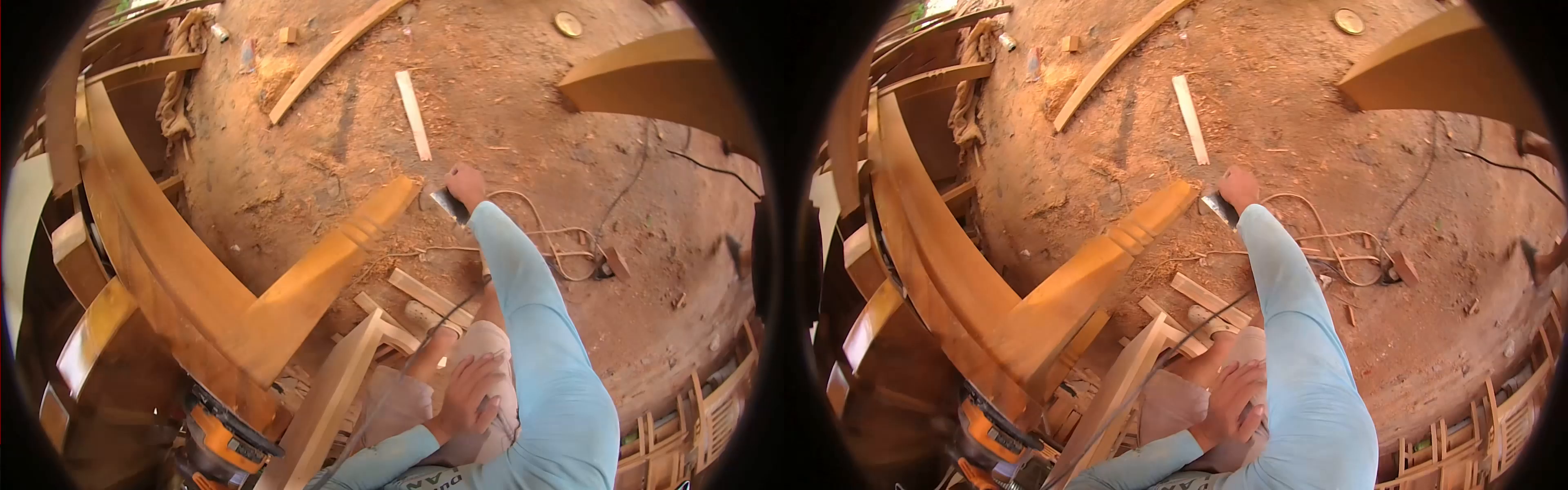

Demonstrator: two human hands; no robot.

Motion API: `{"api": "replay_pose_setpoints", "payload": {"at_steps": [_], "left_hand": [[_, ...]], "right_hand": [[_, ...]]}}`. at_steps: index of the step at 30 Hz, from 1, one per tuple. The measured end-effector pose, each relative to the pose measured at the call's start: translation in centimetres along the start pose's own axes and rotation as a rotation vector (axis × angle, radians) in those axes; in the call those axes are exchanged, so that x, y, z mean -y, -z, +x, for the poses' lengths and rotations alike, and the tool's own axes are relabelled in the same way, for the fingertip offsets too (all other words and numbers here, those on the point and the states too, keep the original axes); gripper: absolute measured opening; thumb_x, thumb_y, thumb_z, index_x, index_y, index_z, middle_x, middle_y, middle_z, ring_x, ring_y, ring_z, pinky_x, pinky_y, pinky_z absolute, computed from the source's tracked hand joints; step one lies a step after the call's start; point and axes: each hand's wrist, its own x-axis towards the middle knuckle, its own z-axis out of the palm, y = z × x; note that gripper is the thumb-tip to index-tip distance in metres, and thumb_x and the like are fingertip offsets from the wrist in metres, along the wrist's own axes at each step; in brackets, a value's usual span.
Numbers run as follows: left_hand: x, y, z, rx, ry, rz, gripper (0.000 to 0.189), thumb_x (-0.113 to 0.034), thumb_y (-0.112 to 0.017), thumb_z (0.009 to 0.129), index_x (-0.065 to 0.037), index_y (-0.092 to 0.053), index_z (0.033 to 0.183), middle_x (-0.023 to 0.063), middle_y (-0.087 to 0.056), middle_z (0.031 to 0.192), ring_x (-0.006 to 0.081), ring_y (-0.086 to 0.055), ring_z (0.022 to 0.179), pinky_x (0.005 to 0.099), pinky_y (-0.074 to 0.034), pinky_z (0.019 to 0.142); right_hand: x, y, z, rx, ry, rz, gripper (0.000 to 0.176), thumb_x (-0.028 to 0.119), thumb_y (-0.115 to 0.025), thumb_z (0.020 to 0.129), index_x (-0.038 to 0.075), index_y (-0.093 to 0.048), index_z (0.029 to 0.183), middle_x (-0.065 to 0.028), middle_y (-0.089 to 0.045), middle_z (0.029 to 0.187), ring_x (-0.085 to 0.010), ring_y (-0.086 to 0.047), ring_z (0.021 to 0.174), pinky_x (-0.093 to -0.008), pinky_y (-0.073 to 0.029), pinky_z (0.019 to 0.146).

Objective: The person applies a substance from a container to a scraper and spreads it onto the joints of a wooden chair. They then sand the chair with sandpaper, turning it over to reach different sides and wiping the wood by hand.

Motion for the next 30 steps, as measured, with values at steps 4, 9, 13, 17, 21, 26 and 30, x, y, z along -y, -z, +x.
{"api": "replay_pose_setpoints", "payload": {"at_steps": [4, 9, 13, 17, 21, 26, 30], "left_hand": [[2.8, 2.2, 0.8, -0.05, 0.006, 0.096, 0.037, -0.024, -0.055, 0.09, 0.001, -0.067, 0.115, 0.0218, -0.063, 0.137, 0.0401, -0.057, 0.131, 0.0519, -0.035, 0.115], [5.0, 4.1, 2.2, -0.09, 0.029, 0.129, 0.034, -0.023, -0.055, 0.091, 0.0, -0.069, 0.111, 0.0211, -0.066, 0.133, 0.0392, -0.059, 0.129, 0.0517, -0.033, 0.116], [5.8, 5.2, 3.5, -0.103, 0.014, 0.161, 0.031, -0.02, -0.056, 0.09, 0.0, -0.069, 0.111, 0.0201, -0.067, 0.131, 0.0386, -0.059, 0.13, 0.0519, -0.032, 0.118], [6.2, 5.9, 3.3, -0.057, 0.004, 0.142, 0.039, -0.01, -0.056, 0.083, 0.001, -0.065, 0.119, 0.0202, -0.061, 0.142, 0.0378, -0.05, 0.14, 0.0533, -0.029, 0.119], [5.4, 5.8, 3.0, -0.051, 0.011, 0.125, 0.036, -0.011, -0.055, 0.085, 0.001, -0.065, 0.117, 0.0204, -0.063, 0.138, 0.0381, -0.052, 0.138, 0.0532, -0.031, 0.118], [3.9, 5.3, 1.3, -0.031, -0.055, 0.096, 0.031, -0.015, -0.055, 0.087, 0.0, -0.066, 0.112, 0.0205, -0.065, 0.134, 0.0377, -0.057, 0.132, 0.053, -0.033, 0.117], [1.8, 4.4, -0.2, 0.025, -0.097, 0.088, 0.03, -0.015, -0.056, 0.087, -0.001, -0.065, 0.112, 0.0222, -0.063, 0.133, 0.0419, -0.057, 0.129, 0.0546, -0.034, 0.116]], "right_hand": [[2.7, -4.4, 4.4, -0.044, 0.034, -0.053, 0.031, 0.038, -0.066, 0.088, 0.01, -0.071, 0.103, -0.0188, -0.075, 0.099, -0.0392, -0.071, 0.098, -0.0505, -0.055, 0.086], [5.6, -7.3, 7.2, -0.14, 0.029, -0.086, 0.039, 0.041, -0.067, 0.092, 0.007, -0.064, 0.11, -0.0187, -0.076, 0.097, -0.0379, -0.074, 0.093, -0.0498, -0.059, 0.082], [6.8, -7.9, 9.3, -0.18, -0.006, -0.116, 0.033, 0.037, -0.065, 0.094, 0.006, -0.063, 0.106, -0.0179, -0.076, 0.096, -0.036, -0.075, 0.091, -0.0487, -0.059, 0.079], [5.8, -9.7, 10.9, -0.172, 0.028, -0.153, 0.028, 0.032, -0.061, 0.094, 0.007, -0.064, 0.106, -0.0171, -0.075, 0.101, -0.0363, -0.074, 0.094, -0.0483, -0.059, 0.081], [5.1, -8.1, 10.7, -0.088, 0.176, -0.164, 0.023, 0.027, -0.06, 0.09, 0.01, -0.066, 0.103, -0.0162, -0.072, 0.109, -0.0372, -0.071, 0.102, -0.0493, -0.057, 0.086], [2.8, -0.8, 1.2, -0.346, 0.279, 0.057, 0.021, 0.023, -0.058, 0.086, 0.009, -0.067, 0.1, -0.0178, -0.068, 0.104, -0.0409, -0.068, 0.097, -0.0519, -0.056, 0.082], [1.9, 5.9, -10.2, 0.109, 0.45, -0.433, 0.019, 0.018, -0.058, 0.085, 0.008, -0.067, 0.099, -0.0193, -0.068, 0.099, -0.0424, -0.068, 0.089, -0.0528, -0.055, 0.077]]}}
